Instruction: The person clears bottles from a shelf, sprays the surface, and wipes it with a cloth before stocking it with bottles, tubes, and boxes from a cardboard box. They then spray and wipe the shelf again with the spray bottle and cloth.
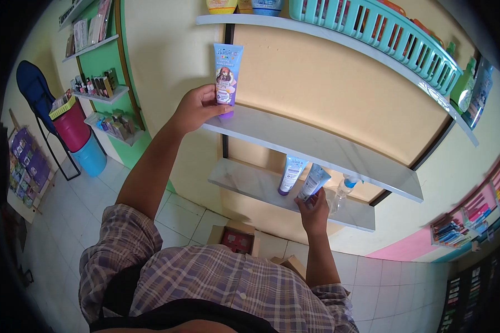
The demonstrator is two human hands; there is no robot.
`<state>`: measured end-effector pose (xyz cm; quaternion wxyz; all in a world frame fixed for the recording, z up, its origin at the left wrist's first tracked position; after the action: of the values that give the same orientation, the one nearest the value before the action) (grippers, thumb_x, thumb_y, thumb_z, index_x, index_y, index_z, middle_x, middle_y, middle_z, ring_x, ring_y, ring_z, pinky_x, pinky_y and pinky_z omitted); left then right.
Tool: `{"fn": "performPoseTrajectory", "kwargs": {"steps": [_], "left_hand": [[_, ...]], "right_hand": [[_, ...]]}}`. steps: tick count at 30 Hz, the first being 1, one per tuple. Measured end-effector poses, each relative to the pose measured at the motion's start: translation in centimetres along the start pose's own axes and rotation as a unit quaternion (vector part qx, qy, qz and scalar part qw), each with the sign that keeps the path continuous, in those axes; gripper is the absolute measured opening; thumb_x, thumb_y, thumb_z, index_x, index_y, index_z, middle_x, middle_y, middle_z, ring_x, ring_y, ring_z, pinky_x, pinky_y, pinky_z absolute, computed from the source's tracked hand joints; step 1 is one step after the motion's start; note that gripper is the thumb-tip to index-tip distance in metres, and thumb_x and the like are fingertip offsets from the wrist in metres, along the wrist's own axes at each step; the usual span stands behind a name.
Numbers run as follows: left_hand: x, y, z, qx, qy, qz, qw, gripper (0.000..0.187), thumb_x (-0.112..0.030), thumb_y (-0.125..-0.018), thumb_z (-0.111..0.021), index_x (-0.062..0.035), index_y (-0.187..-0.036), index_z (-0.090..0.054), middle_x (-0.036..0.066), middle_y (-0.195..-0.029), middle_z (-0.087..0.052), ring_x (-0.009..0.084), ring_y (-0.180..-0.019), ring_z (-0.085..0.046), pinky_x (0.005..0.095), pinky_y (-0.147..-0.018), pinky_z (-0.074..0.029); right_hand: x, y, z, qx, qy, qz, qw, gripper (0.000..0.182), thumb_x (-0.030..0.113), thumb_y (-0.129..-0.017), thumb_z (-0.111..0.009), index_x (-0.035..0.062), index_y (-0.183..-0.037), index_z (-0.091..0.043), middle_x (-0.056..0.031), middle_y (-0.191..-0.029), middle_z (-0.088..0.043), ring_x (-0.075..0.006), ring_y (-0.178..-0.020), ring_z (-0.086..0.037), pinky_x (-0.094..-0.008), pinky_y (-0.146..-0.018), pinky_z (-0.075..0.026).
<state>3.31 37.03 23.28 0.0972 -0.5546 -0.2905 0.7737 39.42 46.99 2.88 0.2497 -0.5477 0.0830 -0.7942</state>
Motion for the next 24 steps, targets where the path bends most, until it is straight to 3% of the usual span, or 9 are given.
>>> {"fn": "performPoseTrajectory", "kwargs": {"steps": [4,10,14,17,19,24], "left_hand": [[0.1,0.1,0.2,-0.007,-0.010,0.010,1.000,0.037,-0.005,-0.084,-0.078,0.0029,-0.116,-0.061,0.009,-0.106,-0.070,0.0143,-0.098,-0.066,0.0304,-0.090,-0.052],[0.5,-0.2,0.6,0.002,0.006,0.017,1.000,0.037,-0.004,-0.083,-0.077,0.0030,-0.116,-0.062,0.010,-0.105,-0.070,0.0145,-0.096,-0.066,0.0303,-0.089,-0.052],[0.5,0.0,0.6,0.001,-0.007,0.026,1.000,0.038,-0.002,-0.084,-0.075,0.0035,-0.119,-0.060,0.009,-0.106,-0.070,0.0152,-0.098,-0.067,0.0314,-0.091,-0.053],[0.3,0.1,0.6,-0.007,-0.019,0.028,0.999,0.038,0.001,-0.086,-0.072,0.0038,-0.121,-0.059,0.009,-0.108,-0.069,0.0160,-0.100,-0.066,0.0325,-0.093,-0.054],[0.7,0.2,0.6,-0.013,-0.019,0.032,0.999,0.037,0.000,-0.086,-0.072,0.0038,-0.121,-0.059,0.009,-0.108,-0.069,0.0161,-0.100,-0.066,0.0325,-0.093,-0.054],[0.4,0.3,0.6,-0.017,-0.021,0.030,0.999,0.038,0.000,-0.085,-0.073,0.0039,-0.121,-0.059,0.010,-0.110,-0.069,0.0160,-0.101,-0.066,0.0323,-0.093,-0.053]], "right_hand": [[0.2,-0.2,0.1,-0.019,0.045,0.028,0.998,0.051,0.010,-0.080,-0.080,-0.0050,-0.120,-0.052,-0.0171,-0.102,-0.069,-0.0252,-0.095,-0.070,-0.0354,-0.084,-0.056],[-0.6,-0.2,0.2,-0.007,0.044,0.038,0.998,0.043,0.012,-0.082,-0.079,-0.0043,-0.113,-0.055,-0.0166,-0.093,-0.069,-0.0241,-0.085,-0.069,-0.0350,-0.076,-0.054],[-0.4,0.0,0.2,-0.001,0.073,0.031,0.997,0.040,0.011,-0.085,-0.077,-0.0050,-0.114,-0.054,-0.0168,-0.099,-0.070,-0.0249,-0.094,-0.070,-0.0352,-0.084,-0.055],[-0.4,0.0,0.3,-0.019,0.063,0.049,0.997,0.042,0.012,-0.081,-0.079,-0.0036,-0.113,-0.056,-0.0165,-0.092,-0.069,-0.0257,-0.084,-0.069,-0.0357,-0.076,-0.054],[-0.4,0.1,0.1,0.005,0.076,0.024,0.997,0.038,0.009,-0.086,-0.075,-0.0053,-0.113,-0.054,-0.0169,-0.102,-0.070,-0.0239,-0.096,-0.070,-0.0342,-0.085,-0.054],[-0.7,1.0,0.2,-0.007,0.019,0.005,1.000,0.034,0.005,-0.087,-0.073,-0.0057,-0.113,-0.055,-0.0158,-0.101,-0.069,-0.0220,-0.097,-0.069,-0.0331,-0.086,-0.054]]}}
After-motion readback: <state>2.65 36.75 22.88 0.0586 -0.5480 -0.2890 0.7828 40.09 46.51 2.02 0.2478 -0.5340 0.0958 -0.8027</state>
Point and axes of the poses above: each hand's wrist, its own y-axis away from the middle knuckle, its own z-axis out of the back of the hand, x = y × z, the point moved 9 cm from there along -y, towards the middle knuckle
